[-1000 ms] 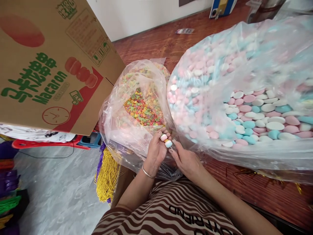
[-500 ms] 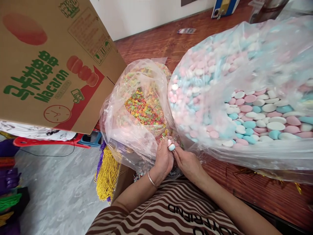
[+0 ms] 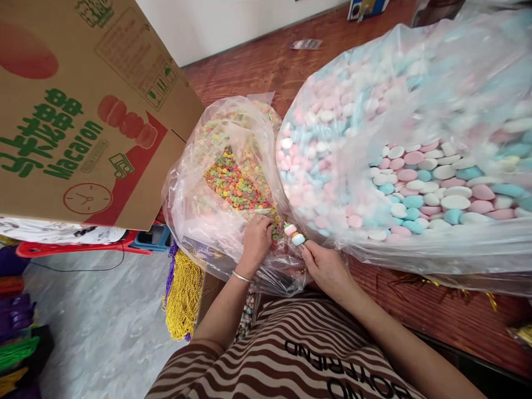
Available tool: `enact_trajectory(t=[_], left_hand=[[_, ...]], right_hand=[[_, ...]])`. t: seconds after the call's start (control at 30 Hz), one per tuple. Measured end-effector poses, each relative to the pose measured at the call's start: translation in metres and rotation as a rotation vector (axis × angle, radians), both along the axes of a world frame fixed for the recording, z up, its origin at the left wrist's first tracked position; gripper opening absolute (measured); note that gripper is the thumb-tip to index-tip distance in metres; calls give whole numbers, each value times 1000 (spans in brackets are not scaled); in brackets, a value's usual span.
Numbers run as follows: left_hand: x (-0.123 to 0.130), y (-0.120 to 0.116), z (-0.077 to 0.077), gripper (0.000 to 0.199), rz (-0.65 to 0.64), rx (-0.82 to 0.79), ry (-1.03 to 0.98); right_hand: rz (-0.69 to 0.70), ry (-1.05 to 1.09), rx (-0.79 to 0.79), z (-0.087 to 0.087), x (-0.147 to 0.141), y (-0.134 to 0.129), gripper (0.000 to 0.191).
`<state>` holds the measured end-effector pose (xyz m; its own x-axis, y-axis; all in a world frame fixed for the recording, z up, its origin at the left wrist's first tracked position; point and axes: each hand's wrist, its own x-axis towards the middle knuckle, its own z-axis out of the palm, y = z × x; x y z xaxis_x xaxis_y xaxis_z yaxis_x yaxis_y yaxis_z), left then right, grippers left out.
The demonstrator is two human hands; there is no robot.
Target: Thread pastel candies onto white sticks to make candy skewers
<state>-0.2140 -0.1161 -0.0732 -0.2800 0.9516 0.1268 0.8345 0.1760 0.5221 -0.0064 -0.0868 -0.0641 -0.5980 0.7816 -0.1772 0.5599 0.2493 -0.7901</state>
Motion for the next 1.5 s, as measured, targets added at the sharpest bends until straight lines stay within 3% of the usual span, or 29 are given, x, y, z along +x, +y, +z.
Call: enact_trajectory(t=[0.07,0.17,0.27,0.33,0.7,0.83,1.07,1.13,1.3,1.5], left_hand=[[2,-3,3,14,21,23,-98],[5,-7,9,7,160,45,-494],[10,-7,14,24,277,-11,-902],[13,-6,18,26,307,-11,-1016],[29,2,18,17,217,78,-1040],[38,4,26,15,156,112,-1040],[60,6,45,11,4,199,-828],[75,10,51,12,3,221,-960],[128,25,77,28,84,162,-1519],[177,43,99,21,-7,98,-1555]], right_hand=[[-1,26,-10,1,0,-1,31],[22,90,-32,3,1,-2,34],[39,138,-47,5,1,-4,35],[41,136,-52,6,3,-4,35],[89,7,6,21,22,-3,31],[74,-5,58,32,32,-5,30],[-19,66,69,49,56,-11,28],[-58,131,85,51,62,-14,27],[-118,294,137,54,71,-18,30],[-259,261,222,63,87,-12,31]])
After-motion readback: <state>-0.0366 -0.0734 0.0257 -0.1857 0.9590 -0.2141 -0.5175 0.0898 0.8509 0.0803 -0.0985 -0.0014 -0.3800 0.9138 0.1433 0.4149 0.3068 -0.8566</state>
